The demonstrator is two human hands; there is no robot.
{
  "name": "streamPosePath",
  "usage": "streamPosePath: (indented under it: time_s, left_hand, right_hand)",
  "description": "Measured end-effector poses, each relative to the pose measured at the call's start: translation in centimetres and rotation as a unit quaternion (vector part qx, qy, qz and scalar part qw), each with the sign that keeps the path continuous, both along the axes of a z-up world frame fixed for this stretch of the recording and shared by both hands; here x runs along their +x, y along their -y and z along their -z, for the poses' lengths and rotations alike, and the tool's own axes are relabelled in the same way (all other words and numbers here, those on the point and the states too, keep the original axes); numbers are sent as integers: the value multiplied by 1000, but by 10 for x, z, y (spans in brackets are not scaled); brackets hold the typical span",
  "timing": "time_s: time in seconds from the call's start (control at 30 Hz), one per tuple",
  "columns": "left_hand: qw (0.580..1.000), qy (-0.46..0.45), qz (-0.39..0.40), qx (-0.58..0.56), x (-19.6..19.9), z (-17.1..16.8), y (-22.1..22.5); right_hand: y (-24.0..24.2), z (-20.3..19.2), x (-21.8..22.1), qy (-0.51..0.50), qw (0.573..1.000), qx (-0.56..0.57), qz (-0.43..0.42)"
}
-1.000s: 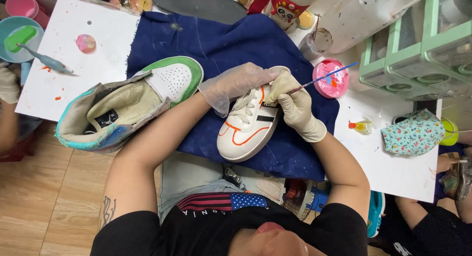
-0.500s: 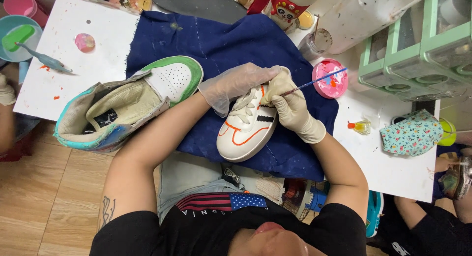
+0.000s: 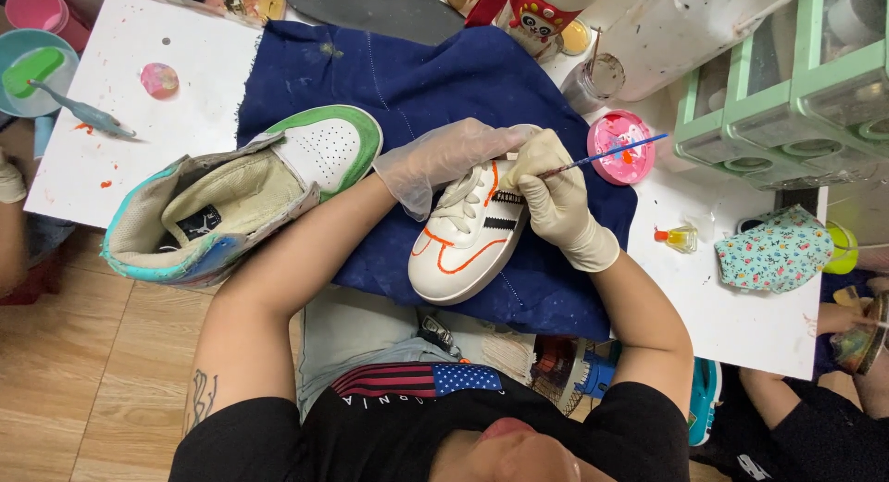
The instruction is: Painting orange details on a white sneaker using a fine brush.
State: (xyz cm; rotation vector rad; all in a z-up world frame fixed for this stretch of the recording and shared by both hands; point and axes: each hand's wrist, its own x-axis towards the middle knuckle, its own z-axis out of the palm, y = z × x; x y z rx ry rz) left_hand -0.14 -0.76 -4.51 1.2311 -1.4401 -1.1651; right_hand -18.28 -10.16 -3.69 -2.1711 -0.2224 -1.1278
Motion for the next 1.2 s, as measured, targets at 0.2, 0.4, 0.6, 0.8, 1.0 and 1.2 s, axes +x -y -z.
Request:
streamPosePath:
  time_s: [0.2, 0.4, 0.6, 0.8, 1.0, 1.2]
  left_hand:
    - [999, 5, 20, -26, 6, 39, 18]
    - [1000, -3, 9, -30, 2, 42, 22]
    - [998, 37, 16, -54, 1, -2, -5]
    - [999, 4, 17, -44, 5, 39, 18]
    - [999, -1, 15, -44, 4, 33, 15]
    - [999, -6, 14, -43, 3, 25, 11]
  right_hand:
    - [-4, 8, 0, -26, 1000, -14, 11]
    - [-8, 2, -3, -43, 999, -5, 15]
    - [6, 9, -4, -43, 998, -25, 32]
    - [-4, 6, -1, -43, 998, -38, 25]
    - [-8, 3, -5, -59, 998, -14, 19]
    - [0, 8, -6, -56, 998, -11, 14]
